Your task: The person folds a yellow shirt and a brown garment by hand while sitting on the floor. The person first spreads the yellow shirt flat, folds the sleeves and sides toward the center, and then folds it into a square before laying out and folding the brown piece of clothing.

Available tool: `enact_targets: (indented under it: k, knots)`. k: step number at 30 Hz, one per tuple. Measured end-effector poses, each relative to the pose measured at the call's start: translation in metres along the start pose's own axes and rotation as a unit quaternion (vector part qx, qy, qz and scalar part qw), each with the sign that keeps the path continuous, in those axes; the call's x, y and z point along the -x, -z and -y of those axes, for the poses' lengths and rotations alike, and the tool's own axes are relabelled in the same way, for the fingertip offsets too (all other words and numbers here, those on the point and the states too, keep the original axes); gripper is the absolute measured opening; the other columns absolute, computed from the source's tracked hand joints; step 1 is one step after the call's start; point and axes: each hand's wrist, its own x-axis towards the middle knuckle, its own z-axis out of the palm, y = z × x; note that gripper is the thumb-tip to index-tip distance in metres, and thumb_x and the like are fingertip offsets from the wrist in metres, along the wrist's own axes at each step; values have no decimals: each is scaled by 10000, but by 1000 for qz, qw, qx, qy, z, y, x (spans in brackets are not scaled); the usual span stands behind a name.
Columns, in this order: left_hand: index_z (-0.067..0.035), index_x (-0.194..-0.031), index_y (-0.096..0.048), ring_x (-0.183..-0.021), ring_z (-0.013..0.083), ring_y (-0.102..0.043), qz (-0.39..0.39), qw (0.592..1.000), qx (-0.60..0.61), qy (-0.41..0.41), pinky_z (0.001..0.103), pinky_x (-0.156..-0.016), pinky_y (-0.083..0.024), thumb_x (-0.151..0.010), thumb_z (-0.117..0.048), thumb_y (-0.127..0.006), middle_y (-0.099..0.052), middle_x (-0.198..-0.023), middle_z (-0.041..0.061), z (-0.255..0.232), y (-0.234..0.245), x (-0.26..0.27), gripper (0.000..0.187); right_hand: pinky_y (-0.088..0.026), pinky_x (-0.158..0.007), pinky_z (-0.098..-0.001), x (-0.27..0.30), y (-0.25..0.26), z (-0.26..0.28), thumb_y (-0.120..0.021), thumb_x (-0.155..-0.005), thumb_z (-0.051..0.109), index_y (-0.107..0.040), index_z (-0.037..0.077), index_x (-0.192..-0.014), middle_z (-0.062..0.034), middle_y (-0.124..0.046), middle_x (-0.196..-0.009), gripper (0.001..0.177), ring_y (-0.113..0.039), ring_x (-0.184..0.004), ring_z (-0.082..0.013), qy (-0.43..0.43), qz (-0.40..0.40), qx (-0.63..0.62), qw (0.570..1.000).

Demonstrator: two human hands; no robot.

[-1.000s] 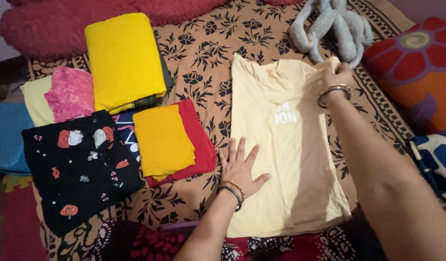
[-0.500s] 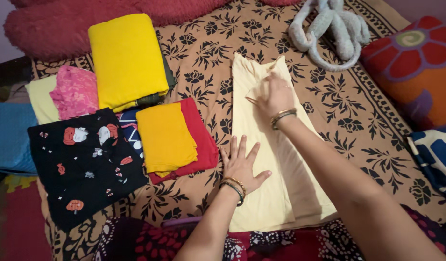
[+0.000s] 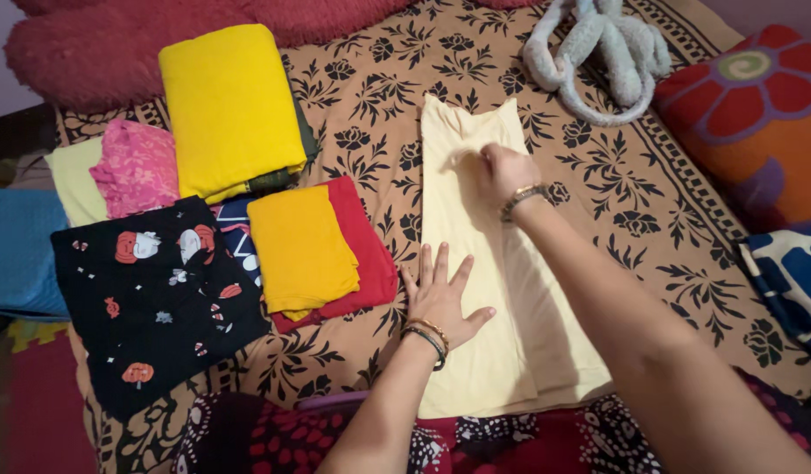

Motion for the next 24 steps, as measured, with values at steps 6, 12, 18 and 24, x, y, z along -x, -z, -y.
enact_targets:
  k: [6, 12, 18, 24]
  knots:
    - [-226, -1584, -304, -1541, 434, 37, 6, 1000, -17, 3, 741, -1147, 51, -777, -673, -663, -85, -1676, 201, -2, 2, 0, 990, -527, -915, -441, -1, 12, 33, -600, -937, 444, -716, 180, -1197, -144, -739, -1100, 388, -687, -1014, -341, -48, 136, -13, 989]
    - [-182, -1581, -311, -1552, 446, 17, -9, 999, -32, -22, 730, -1166, -2, -819, -664, -647, -99, -1682, 205, -12, 0, 4, 963, -528, -971, -440, 53, 62, -54, -711, -872, 438, -677, 113, -1294, -167, -706, -1257, 534, -681, -1110, -345, -84, 58, -8, 995]
    - [-192, -1597, -271, -1546, 421, 3, 39, 991, -63, -115, 635, -1207, -38, -873, -641, -587, -87, -1684, 181, -27, -12, 14, 909, -556, -968, -394, 183, 65, -128, -762, -810, 508, -636, 59, -1300, -172, -734, -1231, 677, -715, -1116, -306, -231, 287, 79, 926]
    - [-170, -1601, -263, -1558, 393, -30, 86, 984, -108, -113, 587, -1229, -75, -920, -630, -542, -114, -1690, 163, -37, -17, 39, 868, -560, -958, -438, 226, 69, -92, -661, -881, 516, -720, 120, -1242, -198, -736, -1192, 539, -713, -1101, -361, -351, 214, 12, 911]
